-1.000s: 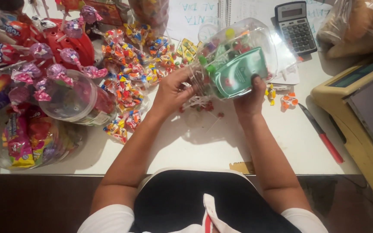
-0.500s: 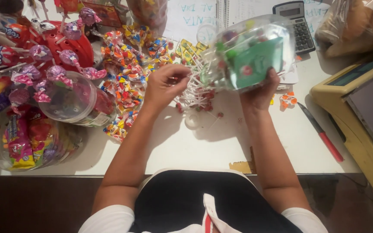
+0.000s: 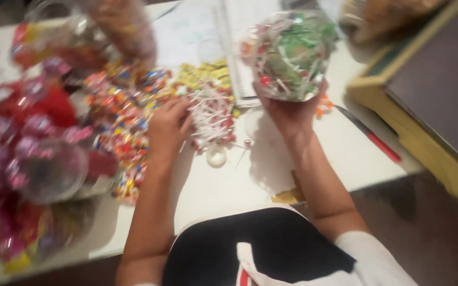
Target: The person is sorting and packaging various types of candies and lollipops into a clear plastic container on a workstation.
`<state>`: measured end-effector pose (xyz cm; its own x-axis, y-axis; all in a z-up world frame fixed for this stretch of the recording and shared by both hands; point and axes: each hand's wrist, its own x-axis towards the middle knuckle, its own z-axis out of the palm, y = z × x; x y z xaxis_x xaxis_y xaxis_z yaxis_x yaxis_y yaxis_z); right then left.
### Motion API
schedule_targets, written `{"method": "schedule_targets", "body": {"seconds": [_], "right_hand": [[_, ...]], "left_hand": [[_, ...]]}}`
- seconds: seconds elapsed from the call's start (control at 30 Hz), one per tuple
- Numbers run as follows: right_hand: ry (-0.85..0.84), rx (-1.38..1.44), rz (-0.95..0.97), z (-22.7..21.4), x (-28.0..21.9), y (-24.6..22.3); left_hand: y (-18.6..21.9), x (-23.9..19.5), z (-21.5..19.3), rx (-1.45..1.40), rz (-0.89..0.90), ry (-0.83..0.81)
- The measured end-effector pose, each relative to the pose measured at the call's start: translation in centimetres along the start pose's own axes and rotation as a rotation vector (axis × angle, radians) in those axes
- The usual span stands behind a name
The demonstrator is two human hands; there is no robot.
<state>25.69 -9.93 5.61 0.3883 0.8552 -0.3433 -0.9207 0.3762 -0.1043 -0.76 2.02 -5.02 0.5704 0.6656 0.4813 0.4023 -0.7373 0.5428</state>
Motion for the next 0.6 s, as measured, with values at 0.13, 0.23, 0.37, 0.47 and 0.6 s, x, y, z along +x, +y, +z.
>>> {"method": "schedule_targets", "body": {"seconds": [0.13, 0.23, 0.37, 0.47, 0.6], "right_hand": [[0.008, -0.037, -0.087, 0.8, -3.7, -0.9], [-0.151, 0.089, -0.020, -0.1, -6.4, -2.9], [0.113, 0.030, -0.146, -5.8, -10.4, -6.2], [0.228, 0.017, -0.201, -9.1, -12.6, -8.5], [0.233, -0.023, -0.229, -10.0, -14.7, -8.9]], "left_hand": [[1.0, 0.6, -0.5, 0.062, 0.047, -0.009], [1.6, 0.6, -0.6, 0.081, 0.041, 0.048], [1.3, 0.5, -0.3, 0.143, 0.065, 0.083], [1.2, 0.4, -0.3, 0.144, 0.069, 0.089], [2.7, 1.0, -1.3, 0.088, 0.073, 0.088]]}}
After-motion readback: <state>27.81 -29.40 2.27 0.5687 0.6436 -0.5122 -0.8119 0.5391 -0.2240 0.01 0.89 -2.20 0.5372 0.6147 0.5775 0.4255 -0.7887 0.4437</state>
